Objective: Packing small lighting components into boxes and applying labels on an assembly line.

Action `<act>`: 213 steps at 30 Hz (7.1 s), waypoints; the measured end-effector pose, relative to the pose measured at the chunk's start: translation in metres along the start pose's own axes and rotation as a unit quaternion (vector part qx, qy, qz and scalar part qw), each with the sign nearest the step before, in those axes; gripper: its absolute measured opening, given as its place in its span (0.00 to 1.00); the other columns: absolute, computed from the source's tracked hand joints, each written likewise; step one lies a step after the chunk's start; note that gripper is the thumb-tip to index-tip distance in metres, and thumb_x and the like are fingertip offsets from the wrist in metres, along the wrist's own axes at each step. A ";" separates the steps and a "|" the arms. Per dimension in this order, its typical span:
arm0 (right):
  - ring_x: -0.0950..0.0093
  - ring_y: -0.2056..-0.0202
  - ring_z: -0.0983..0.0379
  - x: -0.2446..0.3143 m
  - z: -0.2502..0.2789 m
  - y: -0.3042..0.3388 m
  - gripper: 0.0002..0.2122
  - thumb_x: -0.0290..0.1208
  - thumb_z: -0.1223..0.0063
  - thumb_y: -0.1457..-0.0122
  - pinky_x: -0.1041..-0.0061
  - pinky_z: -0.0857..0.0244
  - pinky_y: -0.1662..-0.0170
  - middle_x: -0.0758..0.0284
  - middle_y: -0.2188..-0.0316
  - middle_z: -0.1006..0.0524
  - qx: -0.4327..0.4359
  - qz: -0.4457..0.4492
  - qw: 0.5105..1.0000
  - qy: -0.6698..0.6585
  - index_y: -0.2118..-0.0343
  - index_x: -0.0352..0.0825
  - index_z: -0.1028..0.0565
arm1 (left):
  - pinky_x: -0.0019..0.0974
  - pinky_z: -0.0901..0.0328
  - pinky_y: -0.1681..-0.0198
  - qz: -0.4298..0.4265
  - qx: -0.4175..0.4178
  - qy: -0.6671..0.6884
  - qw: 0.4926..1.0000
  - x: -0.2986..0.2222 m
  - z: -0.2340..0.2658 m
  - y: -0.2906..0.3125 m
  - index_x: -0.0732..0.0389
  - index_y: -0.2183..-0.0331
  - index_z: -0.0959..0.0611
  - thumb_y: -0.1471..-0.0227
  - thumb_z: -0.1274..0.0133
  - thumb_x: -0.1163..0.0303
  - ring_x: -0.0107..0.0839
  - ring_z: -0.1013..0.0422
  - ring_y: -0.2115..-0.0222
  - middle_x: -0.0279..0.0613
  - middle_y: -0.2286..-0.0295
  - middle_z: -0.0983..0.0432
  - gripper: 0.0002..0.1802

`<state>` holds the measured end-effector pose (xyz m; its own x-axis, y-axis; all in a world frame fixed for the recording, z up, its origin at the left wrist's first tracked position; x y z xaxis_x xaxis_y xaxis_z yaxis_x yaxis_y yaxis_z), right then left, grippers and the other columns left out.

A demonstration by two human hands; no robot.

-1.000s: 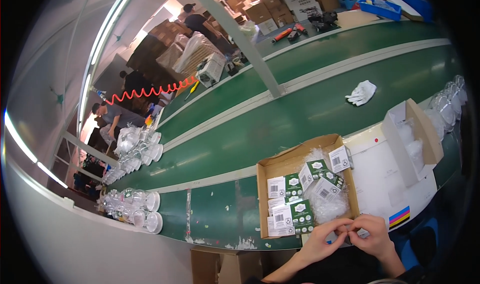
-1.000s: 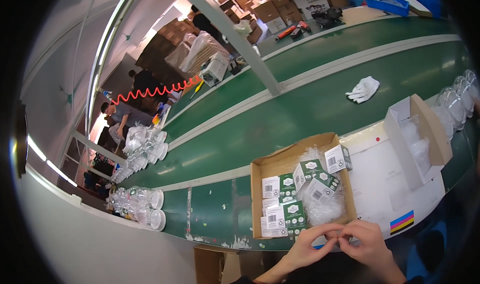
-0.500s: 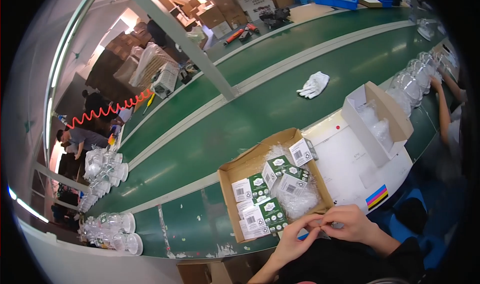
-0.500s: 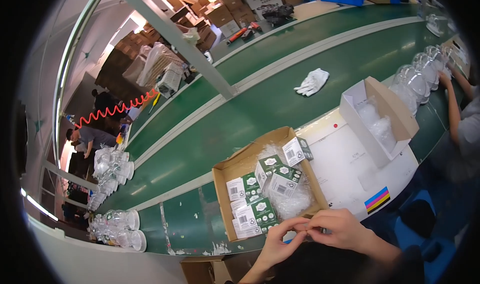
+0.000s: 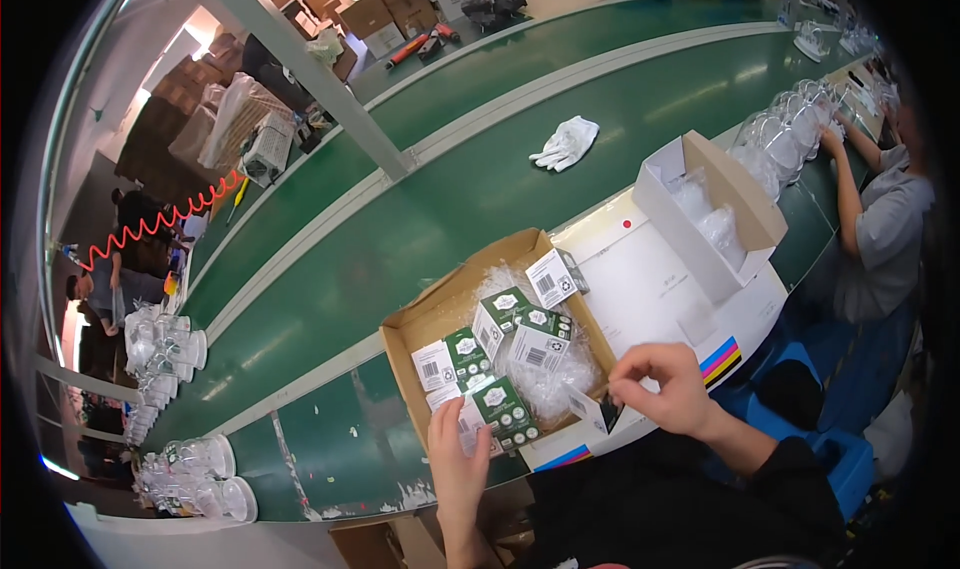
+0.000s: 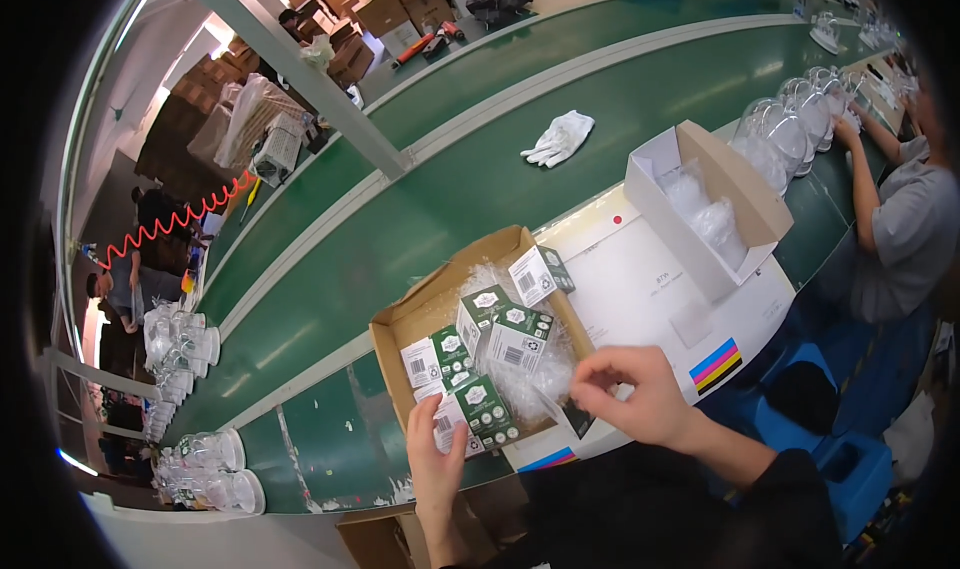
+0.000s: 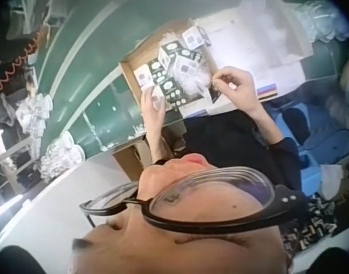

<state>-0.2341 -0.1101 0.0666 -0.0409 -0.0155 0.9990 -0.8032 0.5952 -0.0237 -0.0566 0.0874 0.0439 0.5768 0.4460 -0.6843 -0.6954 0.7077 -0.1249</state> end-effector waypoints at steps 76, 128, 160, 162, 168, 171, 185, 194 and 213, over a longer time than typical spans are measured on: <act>0.70 0.74 0.28 -0.032 -0.031 -0.015 0.02 0.28 0.48 0.50 0.73 0.33 0.73 0.70 0.76 0.30 -0.055 0.330 0.821 0.462 0.73 0.39 0.27 | 0.42 0.32 0.69 -0.200 0.229 0.026 0.952 -0.005 -0.001 0.003 0.56 0.63 0.18 0.48 0.46 0.67 0.49 0.25 0.73 0.53 0.75 0.23 0.09; 0.81 0.80 0.29 -0.077 0.046 -0.237 0.12 0.33 0.57 0.36 0.84 0.36 0.78 0.67 0.79 0.24 -0.109 0.043 0.993 -0.004 0.70 0.30 0.27 | 0.27 0.38 0.83 0.144 -0.038 0.588 0.795 0.187 0.021 -0.170 0.64 0.58 0.27 0.44 0.53 0.68 0.24 0.33 0.84 0.38 0.77 0.27 0.13; 0.79 0.83 0.30 -0.104 -0.074 -0.376 0.03 0.25 0.46 0.45 0.80 0.37 0.79 0.68 0.81 0.23 0.060 0.259 0.947 0.181 0.71 0.32 0.24 | 0.21 0.40 0.79 -0.154 -0.091 0.150 0.972 0.097 -0.054 -0.348 0.64 0.73 0.30 0.50 0.47 0.81 0.15 0.36 0.82 0.33 0.82 0.30 0.07; 0.79 0.82 0.29 -0.098 -0.077 -0.375 0.03 0.25 0.45 0.45 0.80 0.37 0.78 0.67 0.81 0.23 0.052 0.263 0.947 0.179 0.70 0.32 0.23 | 0.21 0.41 0.79 -0.159 -0.101 0.160 0.969 0.098 -0.054 -0.347 0.65 0.71 0.29 0.51 0.47 0.81 0.15 0.37 0.82 0.33 0.82 0.31 0.06; 0.75 0.80 0.26 -0.096 -0.076 -0.372 0.05 0.23 0.44 0.47 0.78 0.35 0.77 0.65 0.79 0.23 0.055 0.299 0.927 0.219 0.67 0.32 0.23 | 0.24 0.36 0.73 -0.221 -0.103 0.140 0.960 0.085 -0.056 -0.346 0.67 0.64 0.22 0.51 0.50 0.82 0.21 0.30 0.78 0.38 0.77 0.25 0.09; 0.73 0.80 0.27 -0.092 -0.074 -0.369 0.05 0.23 0.43 0.48 0.77 0.35 0.77 0.65 0.79 0.23 0.021 0.349 0.916 0.195 0.67 0.32 0.23 | 0.27 0.33 0.68 -0.235 -0.102 0.093 0.962 0.081 -0.055 -0.344 0.65 0.65 0.19 0.50 0.51 0.83 0.26 0.25 0.71 0.42 0.70 0.21 0.10; 0.73 0.74 0.27 -0.078 -0.079 -0.355 0.09 0.26 0.37 0.56 0.76 0.33 0.74 0.70 0.75 0.24 0.000 0.447 0.863 0.235 0.70 0.35 0.22 | 0.25 0.36 0.77 -0.331 -0.113 0.045 0.936 0.059 -0.059 -0.333 0.66 0.68 0.19 0.56 0.45 0.86 0.28 0.29 0.82 0.42 0.79 0.23 0.09; 0.77 0.79 0.32 -0.089 -0.071 -0.366 0.04 0.23 0.40 0.52 0.79 0.38 0.77 0.69 0.77 0.26 0.036 0.343 0.928 0.141 0.72 0.34 0.22 | 0.24 0.33 0.73 -0.224 -0.065 0.115 0.966 0.077 -0.064 -0.335 0.67 0.60 0.22 0.51 0.47 0.82 0.21 0.27 0.78 0.41 0.75 0.21 0.13; 0.75 0.86 0.40 -0.088 -0.068 -0.361 0.04 0.21 0.49 0.62 0.76 0.47 0.83 0.71 0.87 0.35 -0.010 0.350 0.922 0.167 0.84 0.35 0.33 | 0.27 0.33 0.75 -0.301 -0.113 0.019 0.947 0.066 -0.063 -0.332 0.65 0.61 0.18 0.57 0.44 0.83 0.28 0.27 0.81 0.44 0.77 0.22 0.16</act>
<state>0.1003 -0.2687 -0.0104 -0.3571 0.6238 0.6952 -0.6386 0.3801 -0.6691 0.1855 -0.1530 -0.0050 0.8848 -0.0241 -0.4653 -0.3221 0.6899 -0.6483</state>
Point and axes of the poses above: each hand's wrist, its own y-axis away from the middle knuckle, its own z-axis out of the back of the hand, x = y × z, the point moved 9 cm from there along -y, towards the middle knuckle
